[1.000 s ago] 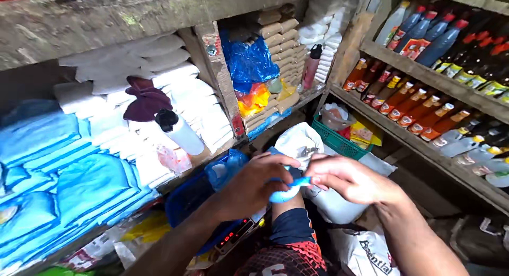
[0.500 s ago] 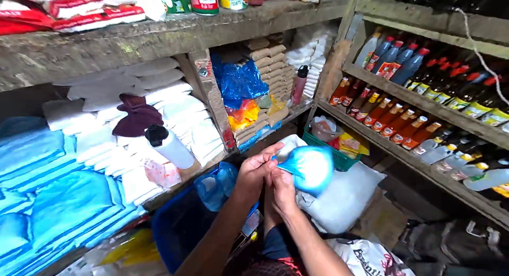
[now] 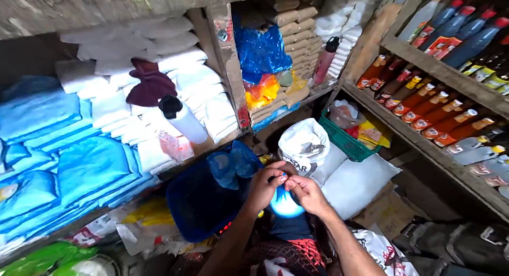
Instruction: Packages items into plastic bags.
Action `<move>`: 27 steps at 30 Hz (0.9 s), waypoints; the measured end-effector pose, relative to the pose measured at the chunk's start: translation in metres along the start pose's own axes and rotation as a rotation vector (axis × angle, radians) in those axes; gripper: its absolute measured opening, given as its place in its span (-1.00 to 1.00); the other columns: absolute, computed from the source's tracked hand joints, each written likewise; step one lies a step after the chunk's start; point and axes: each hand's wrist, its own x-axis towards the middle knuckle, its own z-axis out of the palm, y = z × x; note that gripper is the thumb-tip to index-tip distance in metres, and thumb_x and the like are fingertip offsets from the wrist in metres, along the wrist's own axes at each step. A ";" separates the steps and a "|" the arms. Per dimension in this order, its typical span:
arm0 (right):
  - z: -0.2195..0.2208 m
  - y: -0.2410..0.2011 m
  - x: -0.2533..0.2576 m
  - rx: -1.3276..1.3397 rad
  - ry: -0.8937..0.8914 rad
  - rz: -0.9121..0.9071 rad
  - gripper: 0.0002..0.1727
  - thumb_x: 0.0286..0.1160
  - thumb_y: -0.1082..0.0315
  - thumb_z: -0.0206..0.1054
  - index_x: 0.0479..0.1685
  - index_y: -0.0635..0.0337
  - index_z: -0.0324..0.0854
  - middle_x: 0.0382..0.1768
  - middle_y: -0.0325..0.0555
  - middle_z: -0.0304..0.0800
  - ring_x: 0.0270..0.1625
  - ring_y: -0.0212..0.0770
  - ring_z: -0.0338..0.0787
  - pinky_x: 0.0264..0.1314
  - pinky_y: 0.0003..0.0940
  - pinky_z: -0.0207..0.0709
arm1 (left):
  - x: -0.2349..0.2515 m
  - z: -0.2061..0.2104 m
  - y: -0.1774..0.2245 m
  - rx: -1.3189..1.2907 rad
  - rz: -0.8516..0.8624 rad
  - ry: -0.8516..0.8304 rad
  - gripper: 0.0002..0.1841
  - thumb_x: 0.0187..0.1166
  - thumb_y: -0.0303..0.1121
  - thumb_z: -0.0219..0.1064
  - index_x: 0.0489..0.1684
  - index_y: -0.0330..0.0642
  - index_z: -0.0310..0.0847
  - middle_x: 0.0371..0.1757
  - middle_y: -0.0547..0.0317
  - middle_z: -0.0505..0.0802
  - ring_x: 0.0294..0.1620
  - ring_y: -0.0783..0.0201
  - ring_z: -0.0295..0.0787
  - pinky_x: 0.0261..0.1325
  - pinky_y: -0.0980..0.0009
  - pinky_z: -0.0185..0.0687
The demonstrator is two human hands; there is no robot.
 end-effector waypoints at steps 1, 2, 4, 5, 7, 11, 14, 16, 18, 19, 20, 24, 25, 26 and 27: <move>-0.004 0.001 -0.003 -0.017 -0.015 0.030 -0.65 0.80 0.28 0.10 -0.29 0.23 0.74 -0.42 -0.29 0.72 -0.41 -0.48 0.62 -0.30 -0.48 0.54 | -0.003 0.005 -0.005 -0.045 -0.004 -0.005 -0.86 0.60 -0.37 0.36 -0.28 -0.17 0.84 0.44 0.20 0.80 0.56 0.29 0.62 0.64 0.18 0.52; -0.008 0.004 -0.007 -0.020 -0.021 0.057 -0.64 0.80 0.28 0.10 -0.29 0.23 0.74 -0.44 -0.29 0.72 -0.43 -0.49 0.60 -0.32 -0.49 0.53 | -0.005 0.011 -0.010 -0.078 -0.005 -0.006 -0.87 0.59 -0.40 0.38 -0.29 -0.19 0.84 0.42 0.17 0.81 0.54 0.27 0.64 0.62 0.19 0.55; -0.016 0.011 -0.014 -0.001 -0.006 0.100 -0.65 0.79 0.27 0.13 -0.34 0.23 0.73 -0.50 -0.32 0.68 -0.49 -0.50 0.56 -0.40 -0.51 0.48 | -0.006 0.024 -0.021 -0.126 0.044 -0.013 -0.90 0.54 -0.45 0.41 -0.28 -0.24 0.85 0.40 0.10 0.82 0.53 0.22 0.66 0.62 0.18 0.56; -0.019 0.014 -0.017 0.020 0.009 0.118 -0.64 0.79 0.26 0.14 -0.36 0.22 0.71 -0.53 -0.32 0.66 -0.52 -0.49 0.54 -0.43 -0.51 0.45 | -0.006 0.029 -0.025 -0.145 0.091 -0.028 -0.91 0.53 -0.47 0.43 -0.27 -0.25 0.85 0.41 0.07 0.81 0.54 0.18 0.65 0.63 0.16 0.55; -0.025 0.017 -0.021 0.075 0.045 0.137 -0.64 0.79 0.26 0.15 -0.37 0.22 0.71 -0.56 -0.32 0.64 -0.56 -0.47 0.53 -0.47 -0.49 0.44 | -0.001 0.034 -0.027 -0.092 0.197 -0.070 -0.92 0.53 -0.44 0.46 -0.29 -0.22 0.85 0.42 0.11 0.80 0.55 0.19 0.63 0.68 0.12 0.49; -0.029 0.024 -0.029 0.154 0.155 0.161 -0.66 0.76 0.26 0.23 -0.40 0.25 0.70 -0.56 -0.27 0.67 -0.56 -0.43 0.56 -0.46 -0.48 0.47 | 0.013 0.037 -0.031 0.176 0.324 -0.210 -0.90 0.58 -0.27 0.43 -0.29 -0.02 0.82 0.46 0.41 0.77 0.61 0.40 0.53 0.85 -0.02 0.12; -0.031 0.034 -0.035 0.074 0.207 0.096 -0.77 0.56 0.23 0.45 -0.09 0.24 0.71 -0.23 -0.15 0.79 -0.14 -0.28 0.77 -0.03 -0.31 0.70 | 0.022 0.040 -0.033 0.053 0.302 -0.256 -0.94 0.54 -0.42 0.42 -0.24 -0.21 0.78 0.38 0.17 0.79 0.47 0.26 0.66 0.56 0.14 0.59; -0.033 0.041 -0.038 0.029 0.219 0.082 -0.61 0.40 0.20 0.58 0.13 0.18 0.70 0.15 -0.05 0.77 0.27 -0.12 0.74 0.31 -0.12 0.70 | 0.025 0.041 -0.034 -0.012 0.249 -0.309 -0.93 0.57 -0.45 0.37 -0.18 -0.25 0.73 0.38 0.09 0.77 0.46 0.22 0.65 0.50 0.15 0.64; -0.032 0.046 -0.038 0.034 0.269 0.067 -0.65 0.30 0.27 0.62 0.06 0.12 0.76 0.31 -0.02 0.70 0.45 -0.05 0.65 0.42 -0.04 0.68 | 0.029 0.040 -0.036 -0.032 0.222 -0.380 -0.90 0.62 -0.43 0.33 -0.13 -0.26 0.72 0.34 0.07 0.76 0.44 0.20 0.64 0.50 0.15 0.63; -0.031 0.049 -0.038 0.049 0.289 0.057 -0.70 0.28 0.31 0.61 0.01 0.09 0.79 0.39 -0.02 0.67 0.50 -0.03 0.61 0.46 -0.03 0.66 | 0.030 0.038 -0.037 -0.031 0.214 -0.413 -0.88 0.63 -0.41 0.31 -0.11 -0.25 0.72 0.30 0.08 0.76 0.43 0.20 0.64 0.50 0.15 0.61; -0.030 0.050 -0.038 0.069 0.302 0.043 -0.74 0.29 0.33 0.60 -0.03 0.10 0.81 0.44 -0.01 0.64 0.53 -0.01 0.59 0.49 -0.02 0.64 | 0.032 0.036 -0.037 -0.027 0.207 -0.436 -0.87 0.64 -0.41 0.29 -0.11 -0.24 0.73 0.25 0.09 0.76 0.40 0.21 0.64 0.49 0.16 0.60; -0.024 0.054 -0.032 0.136 0.320 -0.010 -0.82 0.32 0.39 0.59 -0.13 0.14 0.83 0.56 0.01 0.58 0.60 0.03 0.55 0.52 0.00 0.63 | 0.034 0.026 -0.031 0.007 0.163 -0.481 -0.84 0.67 -0.46 0.23 -0.06 -0.25 0.75 0.05 0.12 0.86 0.18 0.33 0.77 0.37 0.28 0.67; -0.022 0.055 -0.031 0.144 0.325 -0.014 -0.83 0.30 0.40 0.59 -0.15 0.15 0.83 0.57 0.02 0.57 0.62 0.04 0.54 0.53 0.00 0.62 | 0.033 0.024 -0.030 0.013 0.156 -0.477 -0.84 0.68 -0.47 0.23 -0.06 -0.25 0.76 0.02 0.14 0.87 0.16 0.34 0.78 0.36 0.30 0.68; -0.020 0.056 -0.029 0.150 0.332 -0.020 -0.84 0.29 0.42 0.58 -0.17 0.16 0.83 0.58 0.03 0.56 0.63 0.04 0.53 0.53 0.00 0.62 | 0.033 0.023 -0.029 0.012 0.149 -0.469 -0.84 0.67 -0.48 0.23 -0.07 -0.25 0.77 -0.01 0.15 0.87 0.13 0.35 0.79 0.34 0.31 0.69; -0.017 0.057 -0.028 0.152 0.346 -0.028 -0.85 0.27 0.44 0.57 -0.19 0.17 0.83 0.58 0.04 0.57 0.64 0.05 0.52 0.54 -0.01 0.61 | 0.033 0.023 -0.029 0.001 0.147 -0.457 -0.84 0.67 -0.49 0.23 -0.09 -0.26 0.77 -0.03 0.14 0.88 0.09 0.34 0.80 0.30 0.31 0.72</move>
